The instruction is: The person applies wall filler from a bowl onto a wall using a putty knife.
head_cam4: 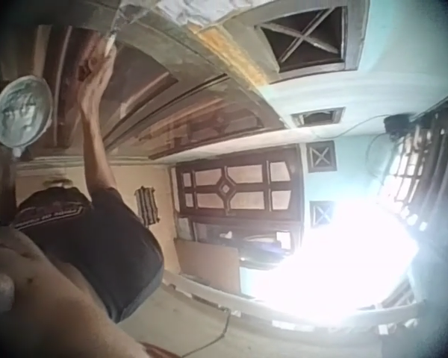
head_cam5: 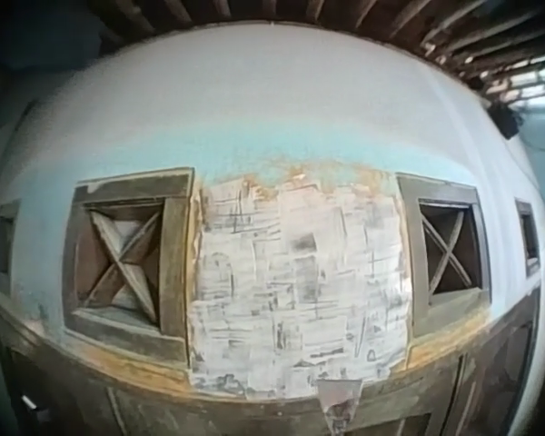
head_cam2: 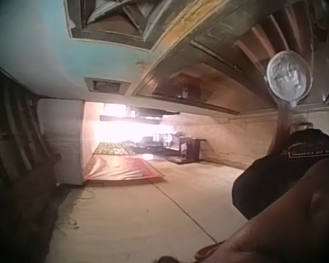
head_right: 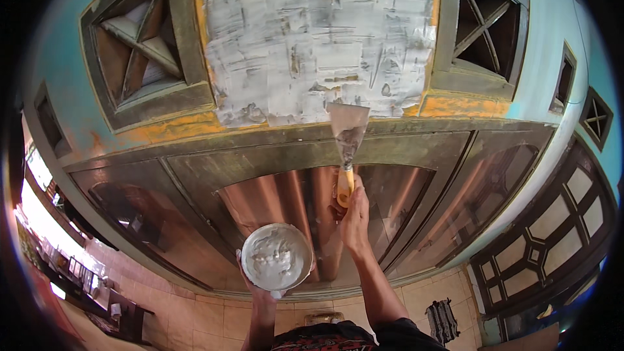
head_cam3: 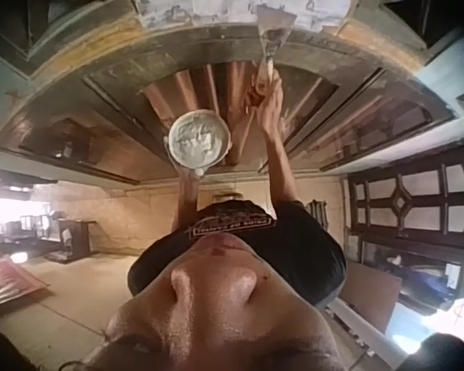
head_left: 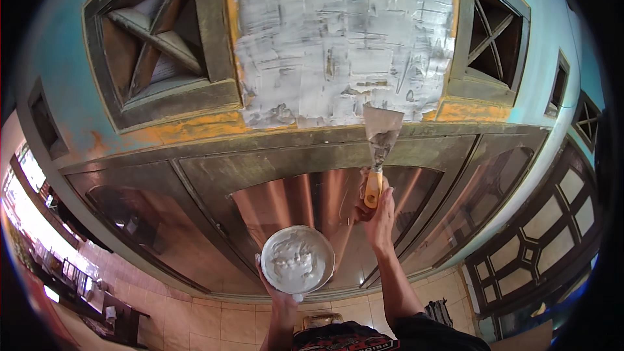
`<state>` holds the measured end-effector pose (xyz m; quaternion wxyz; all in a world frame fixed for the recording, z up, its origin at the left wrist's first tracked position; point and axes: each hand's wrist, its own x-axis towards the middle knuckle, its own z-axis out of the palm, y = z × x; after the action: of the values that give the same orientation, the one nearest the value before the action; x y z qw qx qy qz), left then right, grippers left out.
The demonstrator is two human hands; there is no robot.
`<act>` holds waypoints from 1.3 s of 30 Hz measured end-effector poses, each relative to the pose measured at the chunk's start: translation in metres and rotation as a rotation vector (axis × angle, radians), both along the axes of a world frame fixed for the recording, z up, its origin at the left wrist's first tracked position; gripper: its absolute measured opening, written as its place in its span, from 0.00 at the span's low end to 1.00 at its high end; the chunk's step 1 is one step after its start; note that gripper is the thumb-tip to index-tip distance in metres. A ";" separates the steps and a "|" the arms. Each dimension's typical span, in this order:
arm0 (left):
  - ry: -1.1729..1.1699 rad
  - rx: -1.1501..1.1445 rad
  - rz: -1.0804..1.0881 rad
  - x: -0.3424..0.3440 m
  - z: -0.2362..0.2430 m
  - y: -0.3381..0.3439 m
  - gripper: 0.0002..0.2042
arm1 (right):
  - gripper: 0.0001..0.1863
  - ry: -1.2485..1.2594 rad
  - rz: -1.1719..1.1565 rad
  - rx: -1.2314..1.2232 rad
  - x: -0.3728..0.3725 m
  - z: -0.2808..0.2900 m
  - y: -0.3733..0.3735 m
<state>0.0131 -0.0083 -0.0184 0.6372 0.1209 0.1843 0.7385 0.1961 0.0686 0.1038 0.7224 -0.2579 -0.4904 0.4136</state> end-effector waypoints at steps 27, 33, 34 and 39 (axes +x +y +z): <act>0.326 0.302 0.196 -0.026 0.005 -0.027 0.32 | 0.12 -0.212 0.012 0.160 -0.033 0.038 0.010; 0.200 0.226 0.068 -0.024 0.012 -0.026 0.32 | 0.13 -0.354 -0.148 0.104 0.011 0.085 0.008; 0.201 0.230 0.059 -0.020 0.012 -0.025 0.32 | 0.15 -0.401 -0.190 0.156 0.019 0.094 0.008; 0.788 0.442 0.743 -0.008 -0.023 -0.006 0.31 | 0.14 -0.259 0.030 0.214 0.002 0.124 0.005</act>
<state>0.0055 -0.0144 -0.0411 0.1786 0.4436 0.2791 0.8327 0.1976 0.0733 0.2278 0.6702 -0.2231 -0.6246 0.3330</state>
